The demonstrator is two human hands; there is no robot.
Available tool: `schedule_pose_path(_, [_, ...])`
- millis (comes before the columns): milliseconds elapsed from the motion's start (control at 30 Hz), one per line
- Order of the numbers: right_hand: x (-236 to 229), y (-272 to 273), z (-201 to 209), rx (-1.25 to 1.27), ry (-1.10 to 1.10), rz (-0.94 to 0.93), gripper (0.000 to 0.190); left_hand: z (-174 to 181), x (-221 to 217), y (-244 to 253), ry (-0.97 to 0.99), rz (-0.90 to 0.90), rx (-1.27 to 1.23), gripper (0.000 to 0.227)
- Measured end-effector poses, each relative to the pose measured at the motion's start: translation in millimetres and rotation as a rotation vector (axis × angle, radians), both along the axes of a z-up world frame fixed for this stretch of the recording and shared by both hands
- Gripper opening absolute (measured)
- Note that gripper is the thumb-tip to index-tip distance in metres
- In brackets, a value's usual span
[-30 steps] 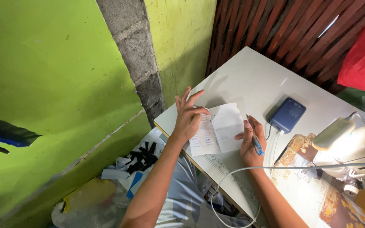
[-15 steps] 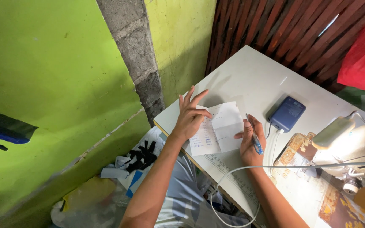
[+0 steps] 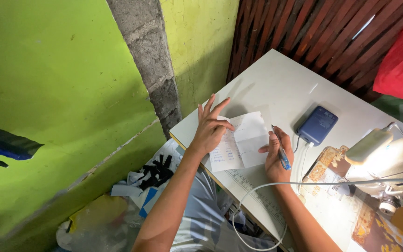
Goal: The person is writing down information or numbers on a small piece of paper using a pen at a workstation.
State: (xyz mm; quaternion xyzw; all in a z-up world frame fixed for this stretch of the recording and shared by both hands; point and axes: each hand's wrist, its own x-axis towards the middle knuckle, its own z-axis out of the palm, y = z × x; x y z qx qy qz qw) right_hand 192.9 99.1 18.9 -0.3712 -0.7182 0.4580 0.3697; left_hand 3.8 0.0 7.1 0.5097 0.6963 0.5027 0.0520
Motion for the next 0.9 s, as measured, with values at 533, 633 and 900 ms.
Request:
schedule_pose_path(533, [-0.5,-0.4,-6.2,-0.015,-0.091,-0.015,0.052,-0.5,-1.4,0.6,0.007,0.001,0.012,0.034])
schedule_pose_path(633, [-3.2,4.3,-14.2,-0.029,-0.158,-0.025,0.056,-1.0,-1.2,0.1,0.012,0.007,0.009,0.034])
schedule_pose_path(900, [-4.3,7.0,-18.9,-0.031,-0.187,-0.028,0.060,-1.7,-1.9,0.9,0.014,0.013,0.008,0.034])
